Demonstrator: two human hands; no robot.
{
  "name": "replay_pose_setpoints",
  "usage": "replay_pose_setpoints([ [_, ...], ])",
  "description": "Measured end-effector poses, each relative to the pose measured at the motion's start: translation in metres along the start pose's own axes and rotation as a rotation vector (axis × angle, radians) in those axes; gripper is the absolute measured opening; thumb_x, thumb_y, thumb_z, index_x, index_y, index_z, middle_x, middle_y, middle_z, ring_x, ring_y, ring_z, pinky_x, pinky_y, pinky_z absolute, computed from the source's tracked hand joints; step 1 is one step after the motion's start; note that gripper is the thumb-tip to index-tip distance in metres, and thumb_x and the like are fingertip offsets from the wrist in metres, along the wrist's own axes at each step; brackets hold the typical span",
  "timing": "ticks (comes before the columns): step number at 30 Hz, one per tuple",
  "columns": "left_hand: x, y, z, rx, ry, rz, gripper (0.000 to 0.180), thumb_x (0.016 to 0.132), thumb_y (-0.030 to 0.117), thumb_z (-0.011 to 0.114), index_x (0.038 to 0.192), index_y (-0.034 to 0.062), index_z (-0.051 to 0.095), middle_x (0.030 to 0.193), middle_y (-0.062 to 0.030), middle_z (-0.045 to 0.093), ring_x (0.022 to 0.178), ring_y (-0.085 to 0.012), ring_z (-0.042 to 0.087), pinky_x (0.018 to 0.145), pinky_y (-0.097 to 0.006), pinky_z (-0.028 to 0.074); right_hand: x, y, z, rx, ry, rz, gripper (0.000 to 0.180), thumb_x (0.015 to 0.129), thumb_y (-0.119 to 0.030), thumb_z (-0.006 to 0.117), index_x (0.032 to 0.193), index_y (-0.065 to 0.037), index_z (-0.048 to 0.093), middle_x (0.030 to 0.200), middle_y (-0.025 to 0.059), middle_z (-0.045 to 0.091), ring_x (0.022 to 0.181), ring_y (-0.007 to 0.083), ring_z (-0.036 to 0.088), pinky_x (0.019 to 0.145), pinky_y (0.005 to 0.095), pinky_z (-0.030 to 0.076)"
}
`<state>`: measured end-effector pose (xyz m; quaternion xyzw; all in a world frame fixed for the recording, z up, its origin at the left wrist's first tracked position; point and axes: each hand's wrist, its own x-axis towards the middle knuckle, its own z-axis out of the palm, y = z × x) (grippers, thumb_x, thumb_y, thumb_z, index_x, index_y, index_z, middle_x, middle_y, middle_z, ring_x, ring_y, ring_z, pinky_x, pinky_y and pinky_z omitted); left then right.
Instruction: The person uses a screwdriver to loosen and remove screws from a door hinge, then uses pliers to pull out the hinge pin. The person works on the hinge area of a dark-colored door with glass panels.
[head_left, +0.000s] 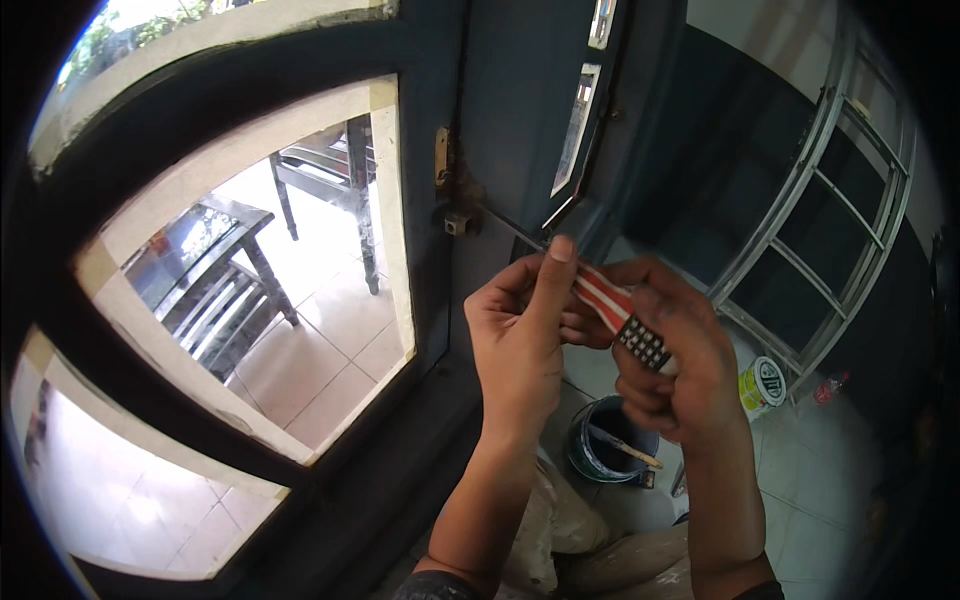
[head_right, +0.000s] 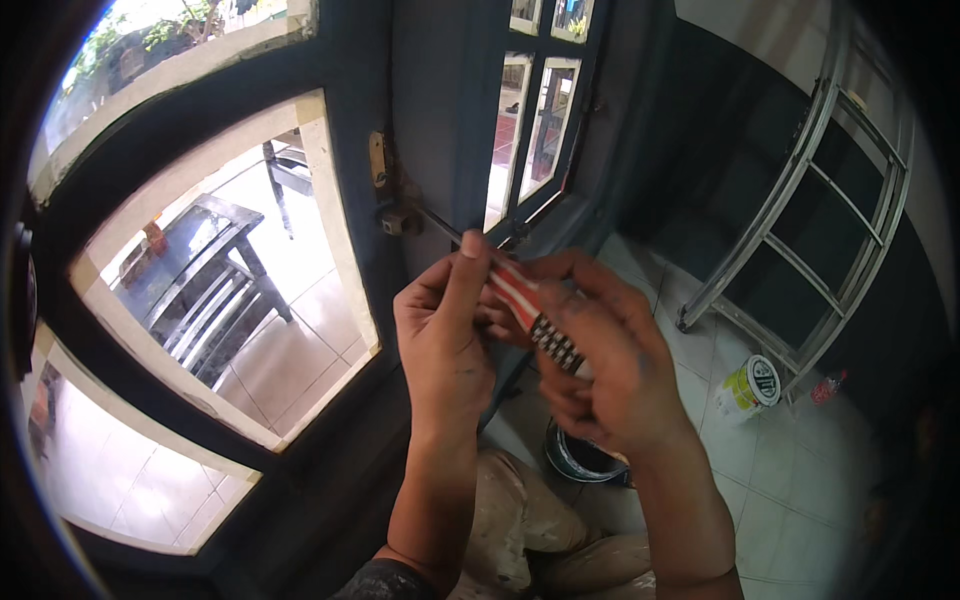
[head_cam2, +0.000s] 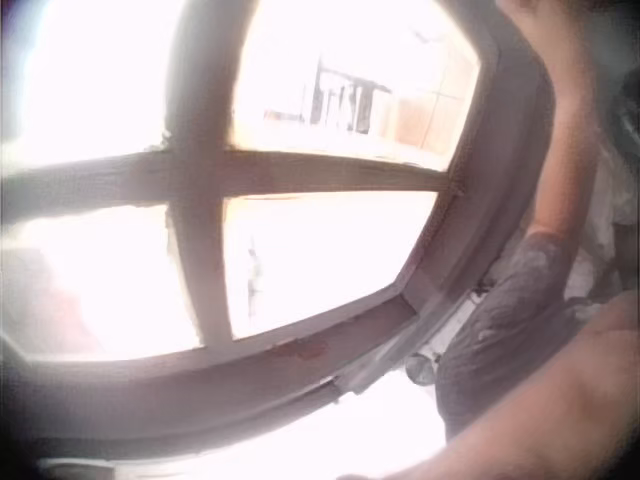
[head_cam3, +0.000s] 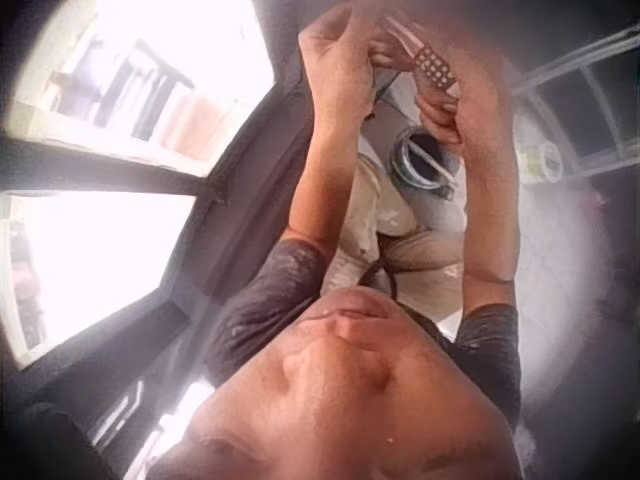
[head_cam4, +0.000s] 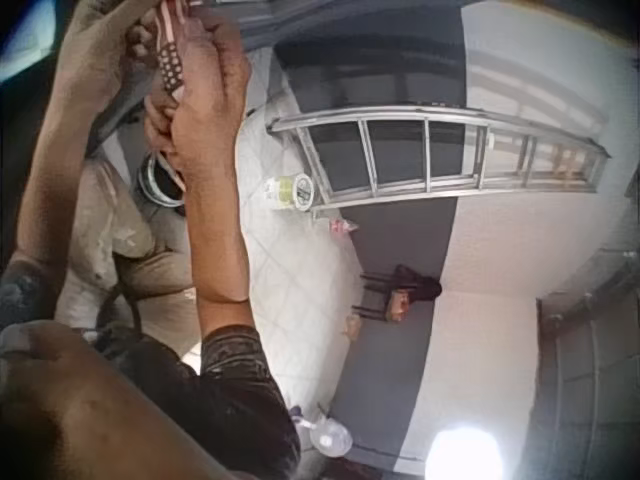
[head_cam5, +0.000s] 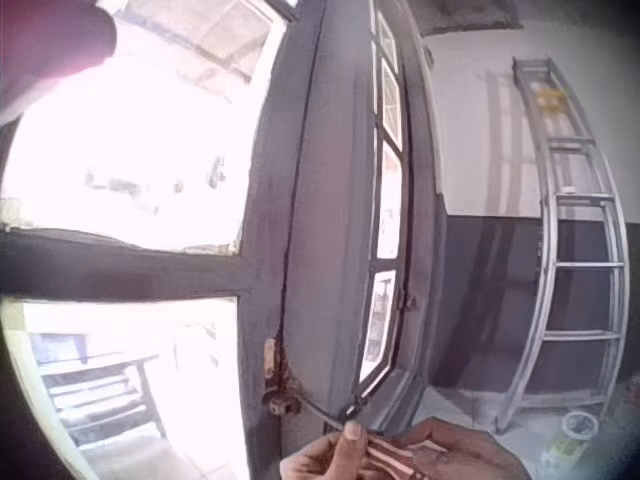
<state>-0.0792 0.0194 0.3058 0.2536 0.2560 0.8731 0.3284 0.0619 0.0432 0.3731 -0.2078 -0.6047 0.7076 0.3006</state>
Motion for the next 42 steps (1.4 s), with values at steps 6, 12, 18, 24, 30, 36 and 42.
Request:
replay_pose_setpoints([
  [6,0.006,-0.019,0.017,-0.006,0.026,0.011,0.048,0.105,0.039,0.076,0.095,-0.0077,0.073,0.079,-0.0126,0.076,0.063,-0.0176,0.075,0.059,-0.028,0.062,0.028,-0.009,-0.04,-0.001,-0.059,0.062,0.038,0.109,-0.036,0.055,0.128,-0.005,0.065,0.056,-0.0039,0.038,0.04,0.0045,0.028,0.035,0.025,0.019],
  [12,0.017,-0.033,0.013,0.041,0.183,0.09,0.051,0.106,0.041,0.074,0.096,-0.0089,0.072,0.082,-0.0144,0.076,0.071,-0.0177,0.077,0.066,-0.029,0.064,0.061,0.011,-0.055,0.039,-0.075,0.07,0.035,0.108,-0.036,0.06,0.128,-0.008,0.067,0.058,-0.0049,0.041,0.042,0.0041,0.031,0.036,0.0247,0.02],
  [18,-0.017,-0.016,0.006,0.198,0.041,0.042,0.04,0.108,0.034,0.073,0.111,-0.0063,0.075,0.089,-0.0077,0.077,0.072,-0.0109,0.073,0.068,-0.025,0.062,0.002,0.029,-0.03,-0.15,0.007,-0.179,0.036,0.11,-0.03,0.058,0.133,-0.003,0.064,0.065,-0.0047,0.052,0.045,0.0006,0.036,0.041,0.0219,0.027],
  [24,-0.015,-0.008,-0.001,0.107,-0.054,0.035,0.038,0.109,0.028,0.072,0.12,-0.008,0.074,0.093,-0.0084,0.078,0.082,-0.0111,0.075,0.074,-0.026,0.064,-0.011,0.025,-0.015,-0.339,0.073,-0.263,0.045,0.103,-0.013,0.068,0.146,0.0,0.059,0.084,0.0006,0.067,0.065,0.0035,0.058,0.054,0.0223,0.043],
  [30,-0.006,0.002,0.002,-0.04,-0.134,0.097,0.036,0.11,0.025,0.07,0.123,-0.0088,0.072,0.097,-0.0096,0.078,0.085,-0.0115,0.075,0.076,-0.027,0.064,0.006,-0.002,0.0,-1.015,0.14,-0.874,0.043,0.088,0.0,0.074,0.131,0.004,0.07,0.09,0.0095,0.076,0.077,0.0148,0.073,0.07,0.0265,0.056],
  [36,-0.018,-0.001,-0.002,0.113,-0.06,0.35,0.032,0.107,0.01,0.071,0.132,-0.0101,0.066,0.097,-0.01,0.078,0.085,-0.0122,0.076,0.077,-0.025,0.062,0.022,-0.039,0.016,-1.056,-0.004,-0.889,0.03,0.09,0.0,0.074,0.119,0.005,0.076,0.094,0.0117,0.079,0.08,0.0124,0.074,0.069,0.0255,0.056],
  [42,-0.007,-0.007,-0.007,0.392,0.01,0.635,0.043,0.095,-0.002,0.079,0.135,-0.0094,0.065,0.096,-0.0116,0.077,0.084,-0.0109,0.076,0.076,-0.025,0.061,0.028,-0.043,0.025,-1.045,-0.01,-0.808,0.026,0.093,0.0,0.072,0.118,0.007,0.075,0.09,0.0065,0.077,0.074,0.005,0.068,0.063,0.0212,0.052],
])
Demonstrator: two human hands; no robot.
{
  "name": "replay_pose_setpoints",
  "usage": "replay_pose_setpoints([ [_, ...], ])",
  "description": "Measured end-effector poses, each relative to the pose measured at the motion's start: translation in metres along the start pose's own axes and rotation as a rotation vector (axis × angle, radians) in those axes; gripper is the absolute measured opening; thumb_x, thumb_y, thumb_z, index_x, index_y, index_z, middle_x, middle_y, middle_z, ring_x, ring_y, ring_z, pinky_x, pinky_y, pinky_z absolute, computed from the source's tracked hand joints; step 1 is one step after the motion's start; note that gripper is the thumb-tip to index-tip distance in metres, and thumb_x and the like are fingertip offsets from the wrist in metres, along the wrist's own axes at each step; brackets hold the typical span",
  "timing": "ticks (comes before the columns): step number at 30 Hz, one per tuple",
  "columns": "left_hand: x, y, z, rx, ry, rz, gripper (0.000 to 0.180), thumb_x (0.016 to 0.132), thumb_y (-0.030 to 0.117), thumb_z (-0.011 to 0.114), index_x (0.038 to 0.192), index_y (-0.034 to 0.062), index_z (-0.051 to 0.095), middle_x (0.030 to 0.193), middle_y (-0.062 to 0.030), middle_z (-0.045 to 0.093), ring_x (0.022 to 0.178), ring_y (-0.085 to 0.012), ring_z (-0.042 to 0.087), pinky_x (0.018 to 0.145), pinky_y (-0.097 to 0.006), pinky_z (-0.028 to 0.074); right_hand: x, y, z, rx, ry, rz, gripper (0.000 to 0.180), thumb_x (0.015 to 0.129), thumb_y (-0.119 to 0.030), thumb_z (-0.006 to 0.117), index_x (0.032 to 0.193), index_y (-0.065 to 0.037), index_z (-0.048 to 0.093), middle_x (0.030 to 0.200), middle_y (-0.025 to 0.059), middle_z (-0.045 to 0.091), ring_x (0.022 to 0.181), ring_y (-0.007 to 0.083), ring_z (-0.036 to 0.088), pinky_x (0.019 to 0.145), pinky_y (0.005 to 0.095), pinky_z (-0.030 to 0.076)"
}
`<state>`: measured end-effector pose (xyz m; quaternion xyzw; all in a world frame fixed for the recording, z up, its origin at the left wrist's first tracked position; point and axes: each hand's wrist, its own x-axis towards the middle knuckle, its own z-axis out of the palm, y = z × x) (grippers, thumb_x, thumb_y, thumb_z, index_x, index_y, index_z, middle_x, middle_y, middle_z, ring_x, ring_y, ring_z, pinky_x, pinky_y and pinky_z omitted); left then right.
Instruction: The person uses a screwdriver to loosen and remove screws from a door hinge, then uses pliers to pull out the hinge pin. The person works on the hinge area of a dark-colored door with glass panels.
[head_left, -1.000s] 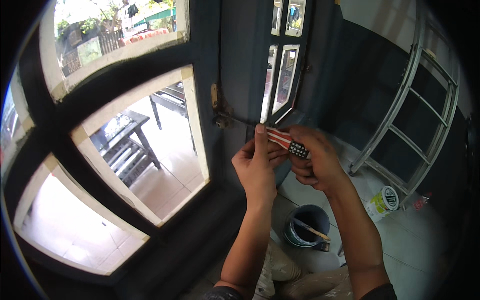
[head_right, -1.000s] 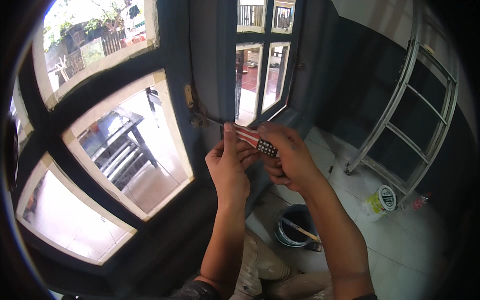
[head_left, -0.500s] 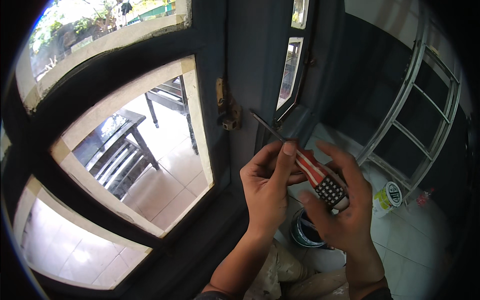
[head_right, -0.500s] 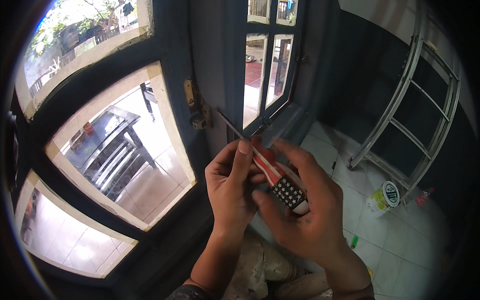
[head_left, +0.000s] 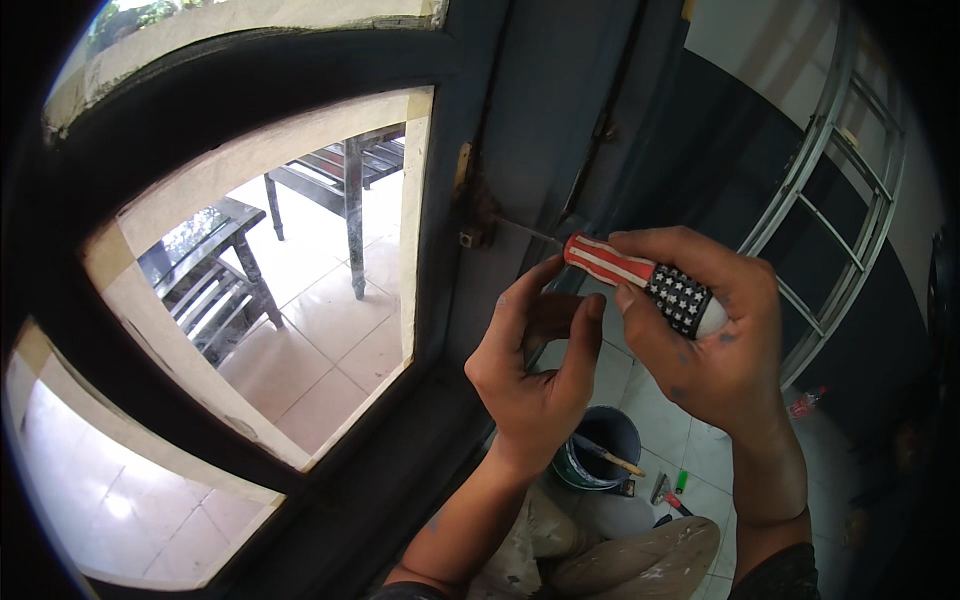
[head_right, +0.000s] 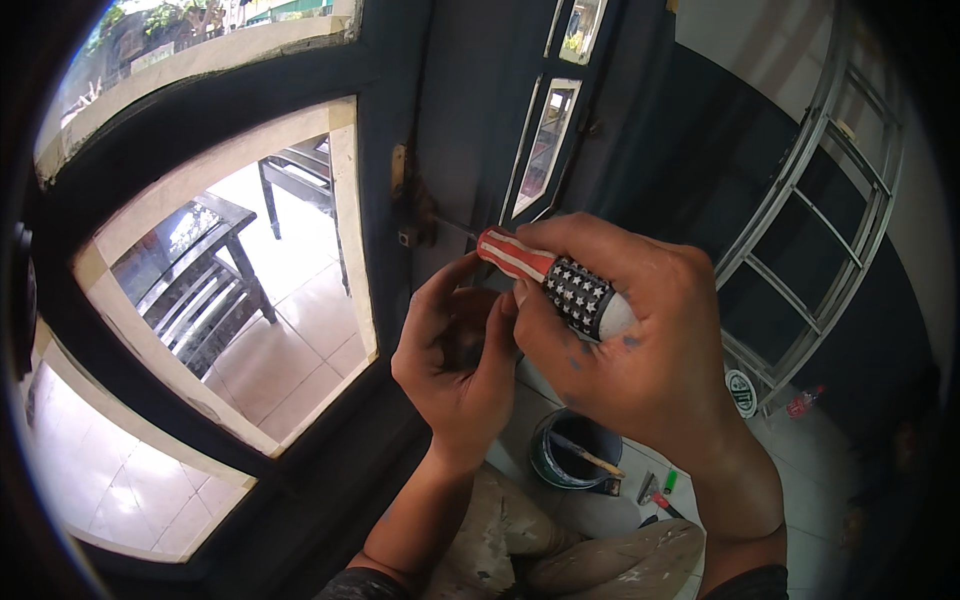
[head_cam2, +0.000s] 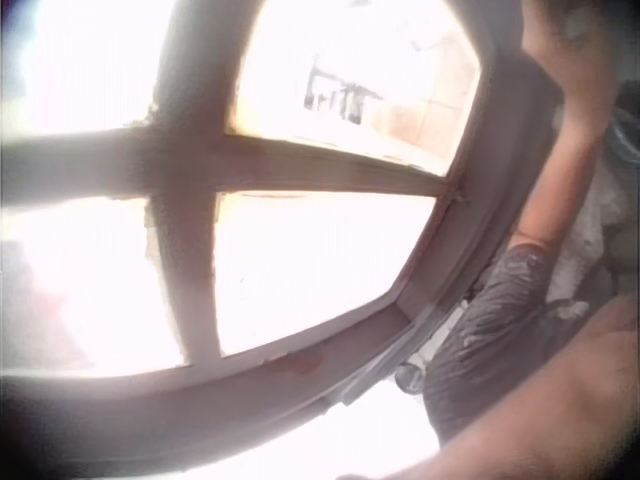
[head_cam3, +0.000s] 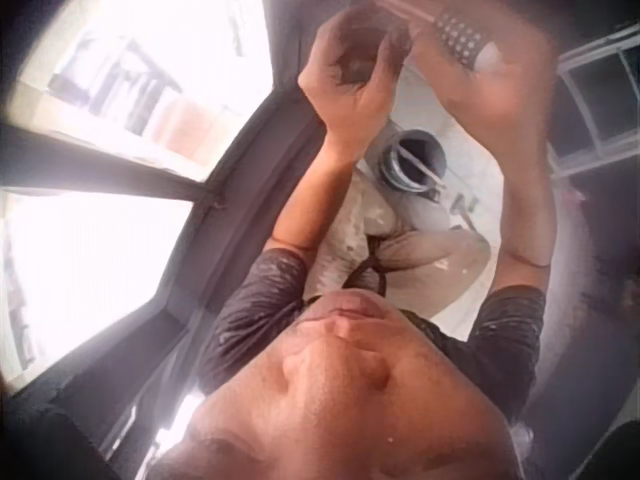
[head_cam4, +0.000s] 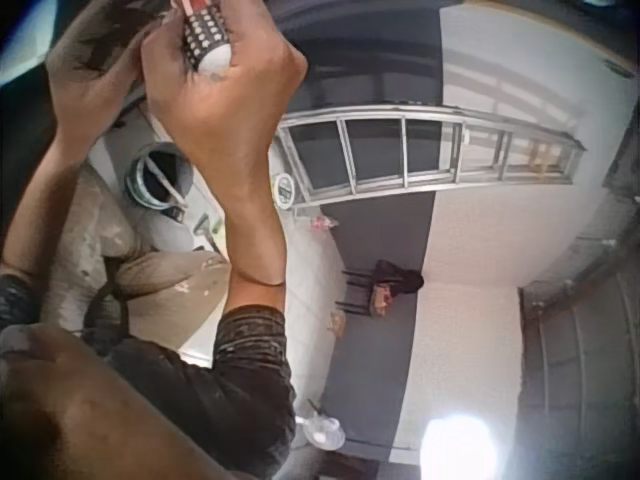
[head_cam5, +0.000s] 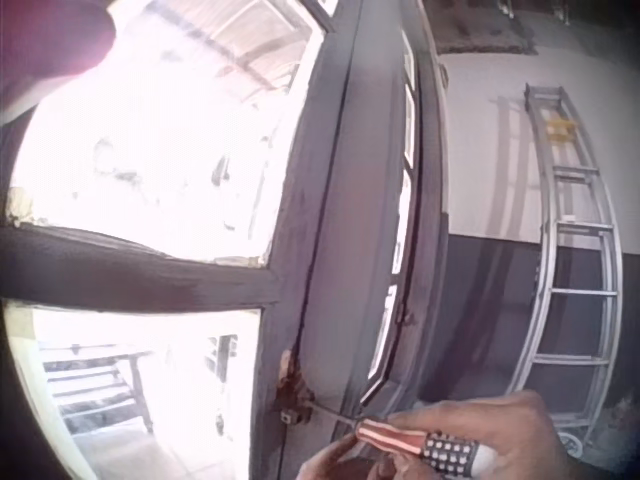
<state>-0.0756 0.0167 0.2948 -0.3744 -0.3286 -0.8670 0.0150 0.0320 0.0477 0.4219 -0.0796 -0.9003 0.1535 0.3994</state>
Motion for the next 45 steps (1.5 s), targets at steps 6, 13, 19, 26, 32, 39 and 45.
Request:
replay_pose_setpoints([
  [6,0.012,-0.008,0.002,0.306,0.077,0.306,0.066,0.08,-0.005,0.087,0.141,-0.006,0.064,0.098,-0.0098,0.07,0.083,-0.015,0.069,0.075,-0.029,0.058,0.019,-0.014,-0.002,-0.139,-0.043,-0.006,0.019,0.094,-0.001,0.073,0.111,0.006,0.076,0.088,0.0067,0.077,0.074,0.0056,0.069,0.065,0.0225,0.052],
  [13,-0.003,-0.012,0.016,0.128,0.042,0.203,0.084,0.083,-0.001,0.086,0.157,-0.006,0.047,0.098,-0.0061,0.064,0.085,-0.0125,0.064,0.081,-0.027,0.054,0.059,-0.006,-0.024,-0.146,-0.118,-0.089,0.02,0.093,-0.006,0.076,0.111,0.003,0.076,0.083,0.0073,0.076,0.07,0.0073,0.07,0.06,0.0238,0.053],
  [19,-0.001,-0.02,0.024,0.074,0.157,0.127,0.075,0.087,0.002,0.086,0.152,-0.0045,0.049,0.1,-0.0055,0.062,0.088,-0.0112,0.061,0.079,-0.026,0.052,0.06,0.029,-0.052,0.119,-0.21,0.252,0.021,0.1,-0.017,0.077,0.112,0.0,0.079,0.084,0.0018,0.073,0.065,0.006,0.065,0.051,0.0233,0.046],
  [26,-0.012,-0.025,0.027,0.093,0.158,0.126,0.069,0.086,0.004,0.087,0.146,-0.0047,0.054,0.095,-0.0067,0.064,0.081,-0.0123,0.061,0.076,-0.027,0.053,0.045,0.071,-0.024,0.126,-0.217,0.237,0.025,0.097,-0.016,0.075,0.115,0.001,0.08,0.09,0.0061,0.078,0.061,0.0048,0.061,0.052,0.022,0.044],
  [32,-0.016,-0.024,-0.012,0.007,0.03,0.021,0.055,0.096,0.007,0.08,0.144,-0.0062,0.056,0.101,-0.008,0.068,0.089,-0.0127,0.067,0.081,-0.027,0.055,0.005,0.029,-0.025,0.057,-0.087,0.035,0.025,0.093,-0.003,0.073,0.117,0.003,0.078,0.093,0.0087,0.081,0.076,0.0086,0.072,0.068,0.0248,0.056],
  [39,0.003,0.0,-0.01,-0.339,-0.076,-0.362,0.043,0.111,0.016,0.066,0.142,-0.0115,0.056,0.107,-0.0108,0.075,0.092,-0.0124,0.073,0.083,-0.028,0.06,-0.056,0.012,0.019,-0.138,0.179,0.021,0.037,0.09,-0.001,0.078,0.126,0.006,0.073,0.1,0.0181,0.08,0.088,0.0236,0.081,0.074,0.03,0.061],
  [45,0.012,-0.007,-0.002,-0.37,-0.072,-0.381,0.036,0.109,0.015,0.069,0.133,-0.0122,0.063,0.103,-0.0118,0.077,0.087,-0.0129,0.075,0.075,-0.027,0.062,-0.05,0.022,0.036,-0.02,0.266,0.042,0.031,0.094,-0.002,0.073,0.124,0.007,0.073,0.095,0.0136,0.079,0.079,0.0112,0.074,0.068,0.0257,0.055],
])
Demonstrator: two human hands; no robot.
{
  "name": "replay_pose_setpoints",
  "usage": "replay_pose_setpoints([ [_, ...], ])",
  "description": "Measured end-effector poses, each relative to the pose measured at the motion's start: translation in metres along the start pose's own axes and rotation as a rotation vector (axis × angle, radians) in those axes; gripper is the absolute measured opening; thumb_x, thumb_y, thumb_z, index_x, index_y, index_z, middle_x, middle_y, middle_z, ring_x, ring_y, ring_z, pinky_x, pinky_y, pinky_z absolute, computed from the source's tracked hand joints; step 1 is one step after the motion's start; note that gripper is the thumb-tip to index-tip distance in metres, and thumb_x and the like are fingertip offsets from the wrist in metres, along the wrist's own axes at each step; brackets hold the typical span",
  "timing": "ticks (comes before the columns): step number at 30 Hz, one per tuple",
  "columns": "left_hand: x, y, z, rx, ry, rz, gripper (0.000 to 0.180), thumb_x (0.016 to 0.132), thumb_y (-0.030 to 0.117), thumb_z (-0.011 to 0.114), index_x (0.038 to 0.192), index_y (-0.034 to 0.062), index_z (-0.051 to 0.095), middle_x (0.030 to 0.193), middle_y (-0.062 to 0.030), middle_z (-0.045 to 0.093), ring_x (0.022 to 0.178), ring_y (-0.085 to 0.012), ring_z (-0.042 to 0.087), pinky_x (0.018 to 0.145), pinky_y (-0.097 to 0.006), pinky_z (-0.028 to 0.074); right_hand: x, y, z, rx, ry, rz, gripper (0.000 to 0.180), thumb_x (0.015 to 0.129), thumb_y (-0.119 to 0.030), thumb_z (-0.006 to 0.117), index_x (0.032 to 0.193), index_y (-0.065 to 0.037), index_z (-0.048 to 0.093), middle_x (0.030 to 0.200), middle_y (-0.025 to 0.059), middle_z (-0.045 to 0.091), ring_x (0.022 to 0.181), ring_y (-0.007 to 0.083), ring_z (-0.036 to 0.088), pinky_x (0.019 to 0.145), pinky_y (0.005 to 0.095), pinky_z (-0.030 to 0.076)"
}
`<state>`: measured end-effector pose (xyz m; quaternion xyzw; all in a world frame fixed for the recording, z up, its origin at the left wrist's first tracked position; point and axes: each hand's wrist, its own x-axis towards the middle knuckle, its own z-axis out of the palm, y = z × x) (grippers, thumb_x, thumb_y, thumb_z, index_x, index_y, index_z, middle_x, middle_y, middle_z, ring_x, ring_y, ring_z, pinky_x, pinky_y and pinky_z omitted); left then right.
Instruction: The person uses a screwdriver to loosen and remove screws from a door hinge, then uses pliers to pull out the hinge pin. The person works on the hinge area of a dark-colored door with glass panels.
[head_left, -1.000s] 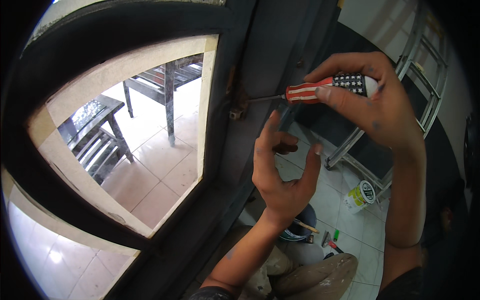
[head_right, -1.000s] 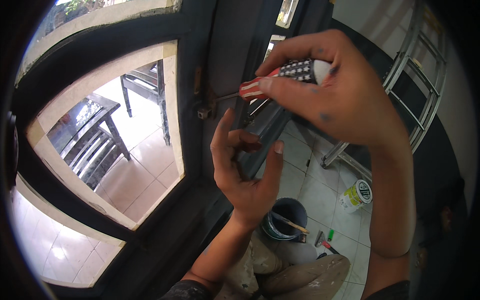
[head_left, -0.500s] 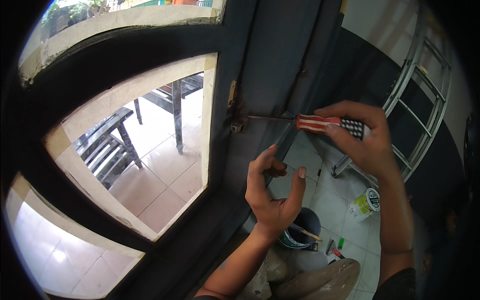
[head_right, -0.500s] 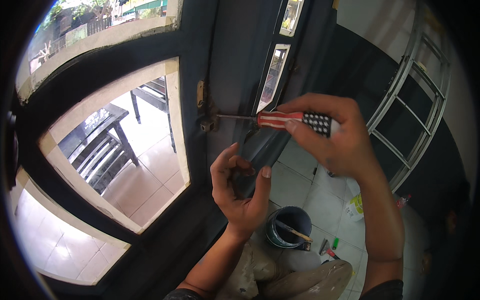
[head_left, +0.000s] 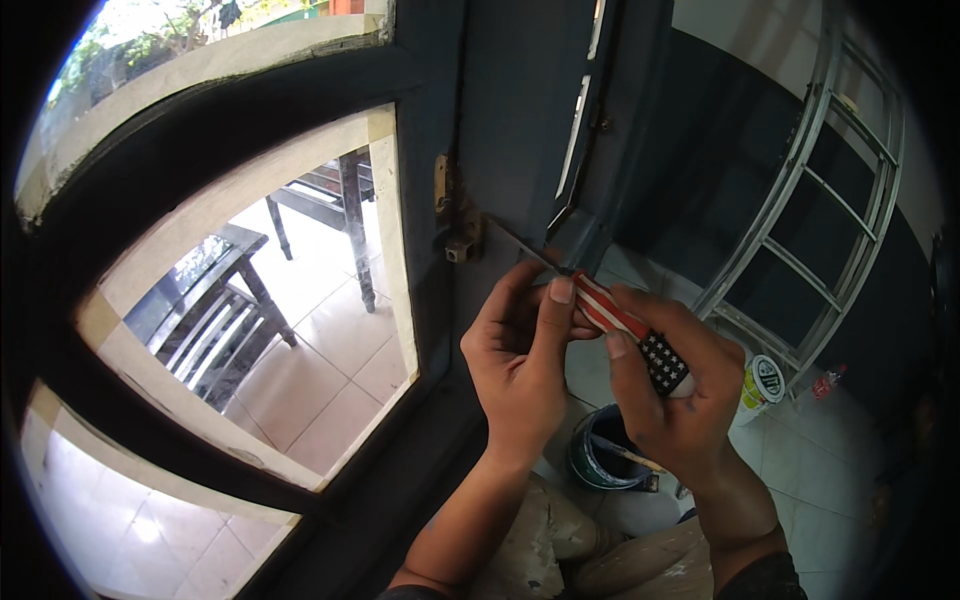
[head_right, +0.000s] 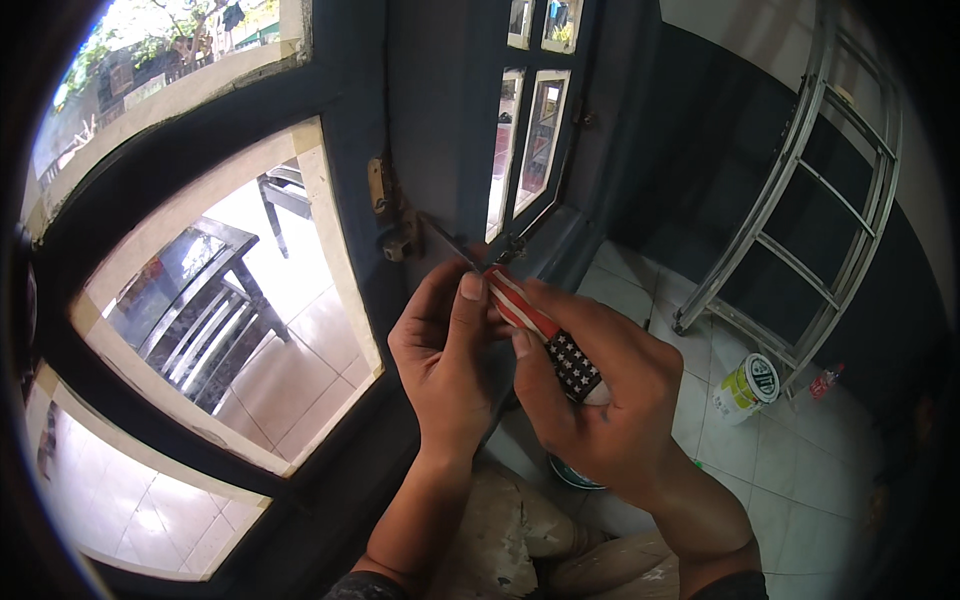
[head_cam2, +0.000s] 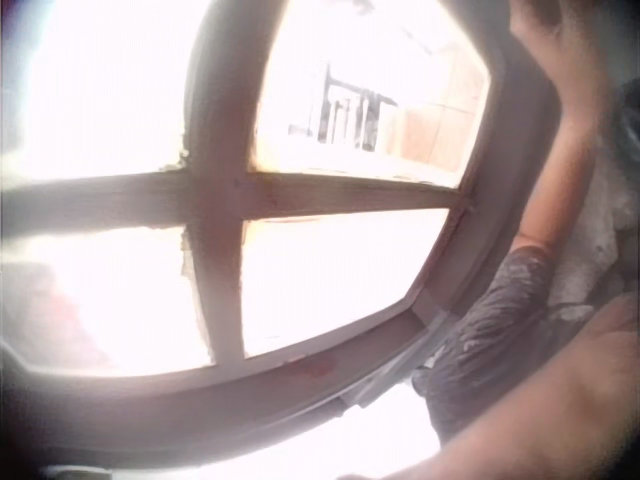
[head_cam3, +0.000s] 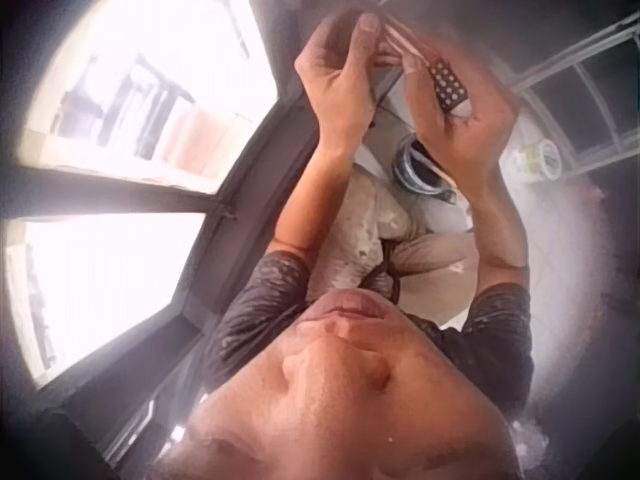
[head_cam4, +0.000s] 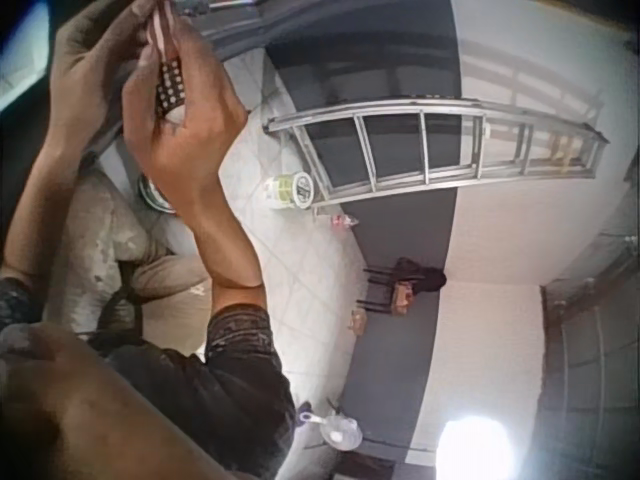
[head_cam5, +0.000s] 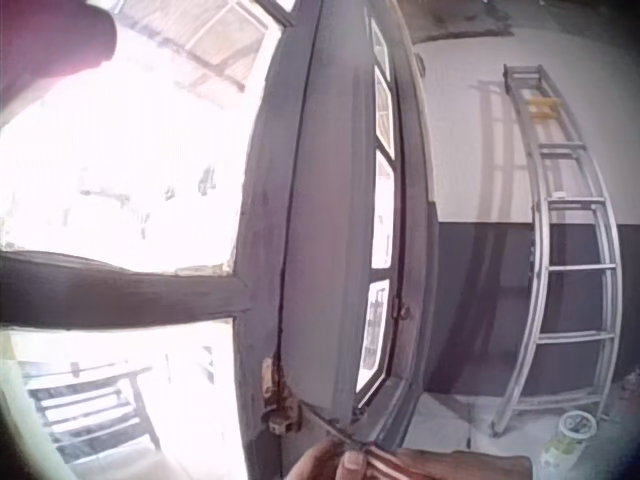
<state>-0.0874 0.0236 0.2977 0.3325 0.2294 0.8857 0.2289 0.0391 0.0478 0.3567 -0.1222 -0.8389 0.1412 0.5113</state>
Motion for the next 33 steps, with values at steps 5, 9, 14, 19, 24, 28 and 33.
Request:
replay_pose_setpoints([
  [5,0.0,0.008,-0.002,-0.116,0.013,-0.048,0.036,0.109,0.018,0.07,0.129,-0.0109,0.065,0.102,-0.0135,0.078,0.086,-0.016,0.077,0.076,-0.028,0.064,0.017,-0.025,-0.002,-0.132,-0.049,-0.062,0.026,0.093,-0.001,0.073,0.118,0.008,0.074,0.092,0.0138,0.079,0.079,0.0117,0.075,0.067,0.0259,0.056],
  [9,0.007,0.01,-0.003,-0.251,-0.025,-0.113,0.036,0.11,0.024,0.069,0.126,-0.0085,0.067,0.104,-0.0145,0.079,0.088,-0.019,0.079,0.078,-0.03,0.065,0.038,-0.033,-0.012,-0.128,-0.152,0.001,0.023,0.092,-0.001,0.073,0.113,0.008,0.075,0.09,0.0131,0.079,0.079,0.012,0.076,0.068,0.0256,0.057],
  [14,0.02,0.008,0.013,-0.384,-0.063,-0.176,0.032,0.11,0.026,0.07,0.118,-0.0052,0.071,0.105,-0.0162,0.079,0.089,-0.0225,0.08,0.083,-0.035,0.067,0.071,-0.007,-0.031,0.069,-0.251,-0.044,0.022,0.091,-0.002,0.074,0.111,0.005,0.078,0.09,0.0092,0.079,0.078,0.0101,0.074,0.068,0.0235,0.056],
  [19,0.029,0.0,0.025,-0.334,-0.032,-0.204,0.035,0.108,0.03,0.072,0.113,-0.0043,0.073,0.106,-0.0173,0.079,0.094,-0.0247,0.081,0.087,-0.038,0.067,0.089,0.034,-0.048,0.133,-0.301,-0.103,0.022,0.094,-0.005,0.074,0.115,0.001,0.079,0.094,0.0066,0.079,0.063,0.0043,0.063,0.056,0.0208,0.048],
  [24,0.026,-0.014,0.02,-0.282,0.133,-0.195,0.038,0.108,0.032,0.072,0.112,-0.0056,0.073,0.102,-0.0161,0.079,0.091,-0.0237,0.081,0.083,-0.036,0.068,0.071,0.041,-0.028,0.197,-0.251,0.138,0.022,0.093,-0.007,0.076,0.114,0.001,0.079,0.097,0.0067,0.08,0.065,0.005,0.066,0.061,0.0212,0.051],
  [28,0.009,0.011,-0.007,-0.084,0.144,-0.19,0.035,0.108,0.027,0.072,0.112,-0.008,0.072,0.09,-0.0125,0.077,0.078,-0.0191,0.078,0.072,-0.03,0.066,0.05,0.003,-0.011,0.098,-0.14,0.007,0.025,0.089,-0.003,0.075,0.112,0.004,0.079,0.093,0.0084,0.079,0.067,0.0061,0.067,0.065,0.0217,0.051],
  [33,-0.004,0.014,-0.022,0.511,0.16,0.245,0.032,0.101,0.005,0.078,0.128,-0.0083,0.068,0.084,-0.0094,0.075,0.071,-0.0122,0.074,0.064,-0.024,0.057,0.026,-0.038,-0.032,0.021,-0.028,0.064,0.028,0.085,0.001,0.071,0.111,0.006,0.079,0.083,0.0081,0.077,0.066,0.0054,0.065,0.063,0.0218,0.048],
])
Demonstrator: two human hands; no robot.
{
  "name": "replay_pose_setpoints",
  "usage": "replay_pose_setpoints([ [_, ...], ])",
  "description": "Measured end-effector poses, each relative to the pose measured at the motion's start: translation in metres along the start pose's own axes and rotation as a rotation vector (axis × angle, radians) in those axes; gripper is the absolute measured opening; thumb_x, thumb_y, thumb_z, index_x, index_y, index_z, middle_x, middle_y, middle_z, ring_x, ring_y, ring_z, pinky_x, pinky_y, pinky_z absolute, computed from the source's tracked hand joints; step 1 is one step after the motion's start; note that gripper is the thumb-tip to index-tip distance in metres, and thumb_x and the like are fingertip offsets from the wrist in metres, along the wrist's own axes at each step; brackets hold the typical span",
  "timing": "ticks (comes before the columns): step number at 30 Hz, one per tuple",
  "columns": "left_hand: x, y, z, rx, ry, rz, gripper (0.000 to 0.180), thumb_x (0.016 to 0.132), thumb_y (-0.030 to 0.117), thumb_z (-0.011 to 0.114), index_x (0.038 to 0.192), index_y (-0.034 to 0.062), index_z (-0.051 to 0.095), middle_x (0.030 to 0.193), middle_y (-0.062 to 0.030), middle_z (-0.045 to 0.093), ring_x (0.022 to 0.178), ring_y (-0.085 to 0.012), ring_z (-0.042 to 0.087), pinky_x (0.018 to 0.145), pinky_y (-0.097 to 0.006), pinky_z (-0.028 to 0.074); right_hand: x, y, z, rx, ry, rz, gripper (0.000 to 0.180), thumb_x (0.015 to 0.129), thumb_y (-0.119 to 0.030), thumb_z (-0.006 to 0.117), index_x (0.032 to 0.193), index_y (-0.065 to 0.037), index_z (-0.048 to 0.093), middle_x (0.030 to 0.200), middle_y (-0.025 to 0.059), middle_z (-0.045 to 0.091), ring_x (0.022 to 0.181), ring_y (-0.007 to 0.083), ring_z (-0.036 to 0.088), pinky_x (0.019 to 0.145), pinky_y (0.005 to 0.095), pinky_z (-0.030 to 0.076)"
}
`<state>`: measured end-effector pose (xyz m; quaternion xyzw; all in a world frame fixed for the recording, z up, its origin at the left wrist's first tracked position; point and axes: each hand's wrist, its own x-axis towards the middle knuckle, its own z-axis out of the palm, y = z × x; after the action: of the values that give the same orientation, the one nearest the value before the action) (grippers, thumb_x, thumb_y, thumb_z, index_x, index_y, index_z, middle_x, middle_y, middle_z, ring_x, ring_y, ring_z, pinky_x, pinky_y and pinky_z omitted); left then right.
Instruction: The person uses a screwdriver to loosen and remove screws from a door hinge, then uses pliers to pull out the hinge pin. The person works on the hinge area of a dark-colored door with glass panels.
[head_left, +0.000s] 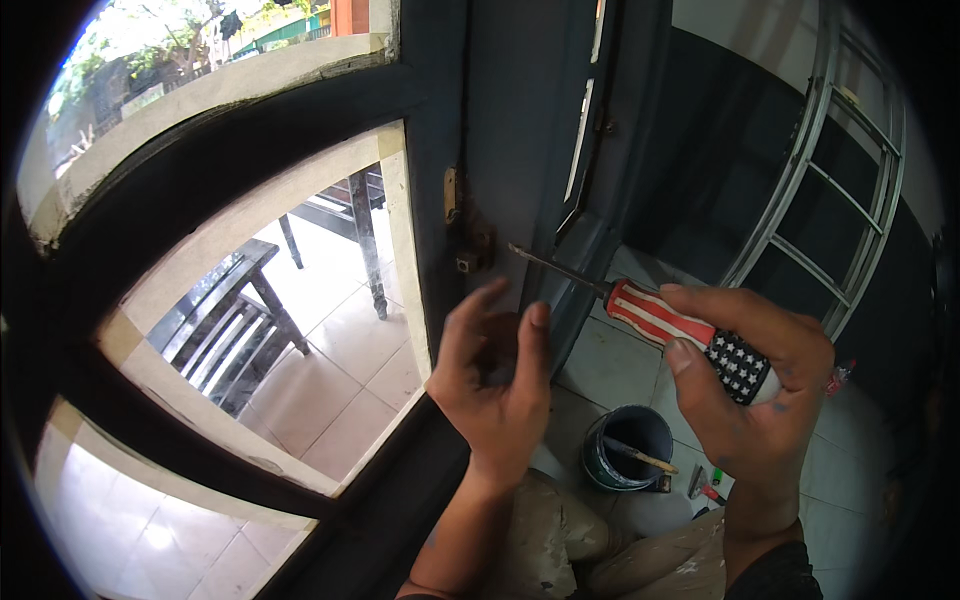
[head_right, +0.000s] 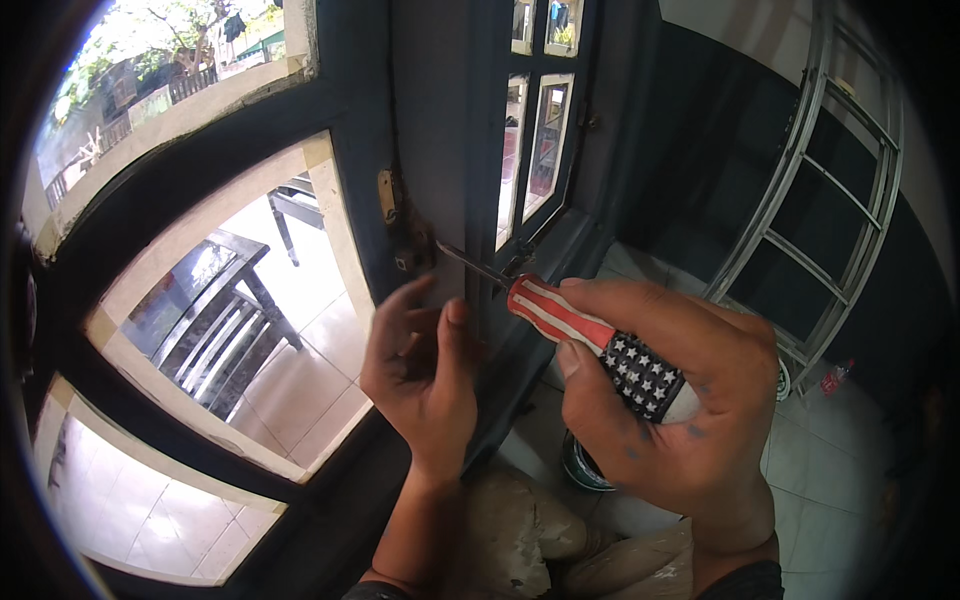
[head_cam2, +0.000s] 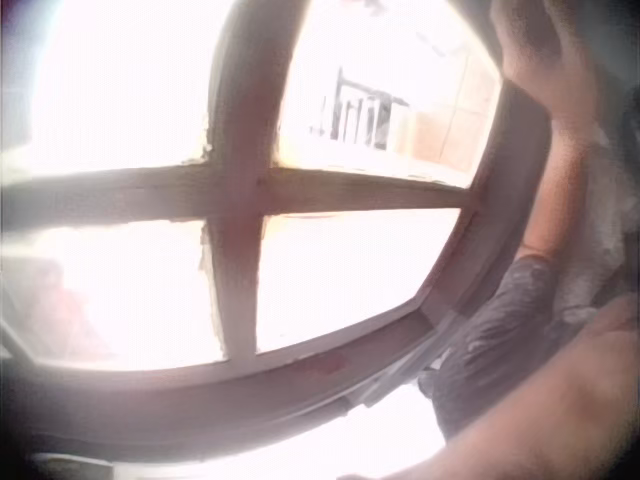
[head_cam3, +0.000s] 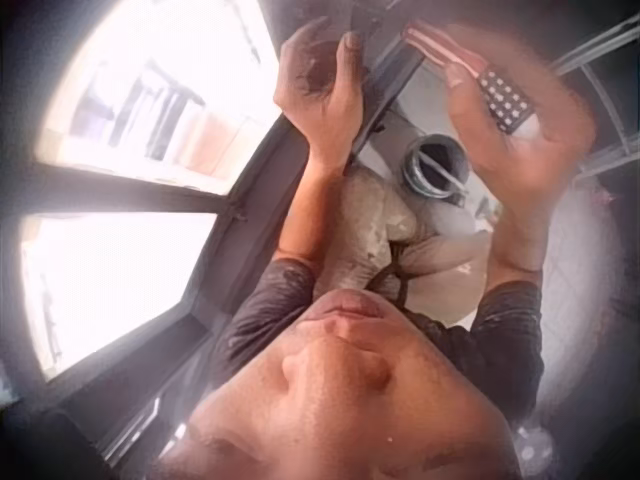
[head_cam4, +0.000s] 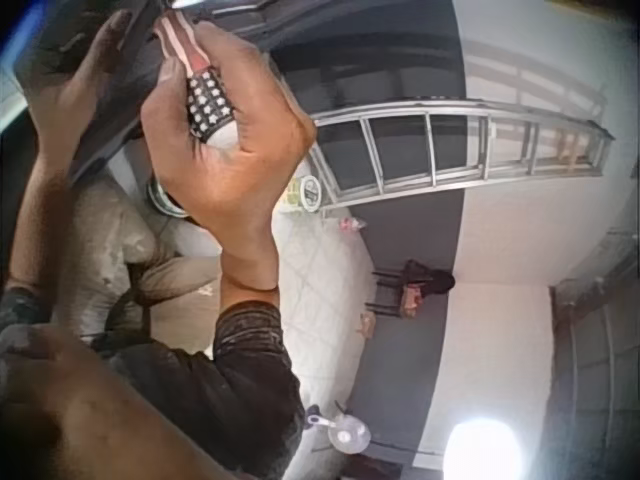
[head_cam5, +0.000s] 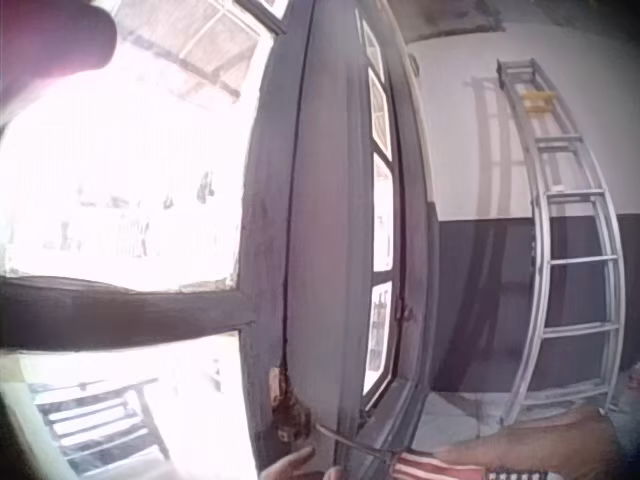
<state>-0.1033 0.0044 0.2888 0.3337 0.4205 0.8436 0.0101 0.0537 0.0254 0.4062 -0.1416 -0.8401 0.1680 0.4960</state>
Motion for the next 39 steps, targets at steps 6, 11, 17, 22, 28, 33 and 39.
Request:
replay_pose_setpoints([
  [6,0.038,-0.02,0.0,0.435,0.06,0.203,0.037,0.1,0.006,0.077,0.133,-0.0048,0.067,0.096,-0.0184,0.08,0.072,-0.0219,0.08,0.064,-0.03,0.058,0.009,0.01,-0.005,-0.044,-0.079,-0.012,0.028,0.087,0.003,0.071,0.114,0.005,0.078,0.077,0.0041,0.073,0.064,0.0027,0.062,0.06,0.0206,0.044],
  [11,0.051,-0.037,-0.006,0.44,0.08,0.255,0.024,0.104,0.008,0.074,0.124,-0.0042,0.074,0.085,-0.0115,0.078,0.061,-0.0111,0.07,0.051,-0.027,0.051,0.013,0.011,-0.014,-0.006,-0.134,0.016,0.027,0.09,0.004,0.071,0.116,0.005,0.077,0.078,0.0032,0.073,0.064,0.0018,0.062,0.058,0.0202,0.043],
  [17,0.053,-0.051,-0.011,0.39,0.091,0.307,0.022,0.099,0.001,0.075,0.121,-0.0015,0.075,0.092,-0.0161,0.081,0.077,-0.021,0.08,0.066,-0.029,0.057,0.012,0.025,-0.006,0.032,-0.114,0.009,0.025,0.093,0.003,0.07,0.117,0.006,0.076,0.079,0.0029,0.073,0.064,0.0017,0.062,0.058,0.0204,0.043],
  [22,0.053,-0.06,-0.003,0.39,0.208,0.444,0.023,0.098,0.0,0.077,0.121,-0.0026,0.076,0.081,-0.0137,0.078,0.071,-0.0144,0.076,0.064,-0.026,0.054,0.009,0.027,-0.002,0.035,-0.093,-0.014,0.025,0.094,0.003,0.07,0.118,0.007,0.076,0.077,0.0027,0.072,0.064,0.0016,0.062,0.057,0.0205,0.043],
  [28,0.054,-0.063,-0.002,0.374,0.221,0.476,0.021,0.097,-0.003,0.075,0.118,-0.0056,0.077,0.081,-0.0132,0.079,0.071,-0.0123,0.075,0.064,-0.025,0.054,0.014,0.031,0.007,0.061,-0.092,-0.039,0.022,0.093,0.002,0.072,0.114,0.007,0.076,0.077,0.0042,0.073,0.065,0.0021,0.064,0.058,0.0205,0.044],
  [33,0.053,-0.065,-0.004,0.314,0.184,0.419,0.018,0.1,-0.003,0.072,0.116,-0.0076,0.076,0.084,-0.0111,0.08,0.072,-0.0101,0.074,0.066,-0.023,0.053,0.027,0.006,0.004,-0.121,-0.133,-0.09,0.014,0.091,0.002,0.073,0.104,0.008,0.075,0.078,0.0117,0.076,0.065,0.0111,0.071,0.06,0.025,0.051],
  [39,0.052,-0.06,-0.006,0.298,0.169,0.385,0.017,0.099,-0.003,0.073,0.115,-0.0076,0.077,0.083,-0.0133,0.081,0.071,-0.0124,0.076,0.065,-0.024,0.055,0.036,-0.008,0.008,-0.215,-0.173,-0.059,0.01,0.092,0.001,0.073,0.1,0.007,0.075,0.084,0.0146,0.077,0.07,0.0141,0.073,0.063,0.0273,0.055],
])
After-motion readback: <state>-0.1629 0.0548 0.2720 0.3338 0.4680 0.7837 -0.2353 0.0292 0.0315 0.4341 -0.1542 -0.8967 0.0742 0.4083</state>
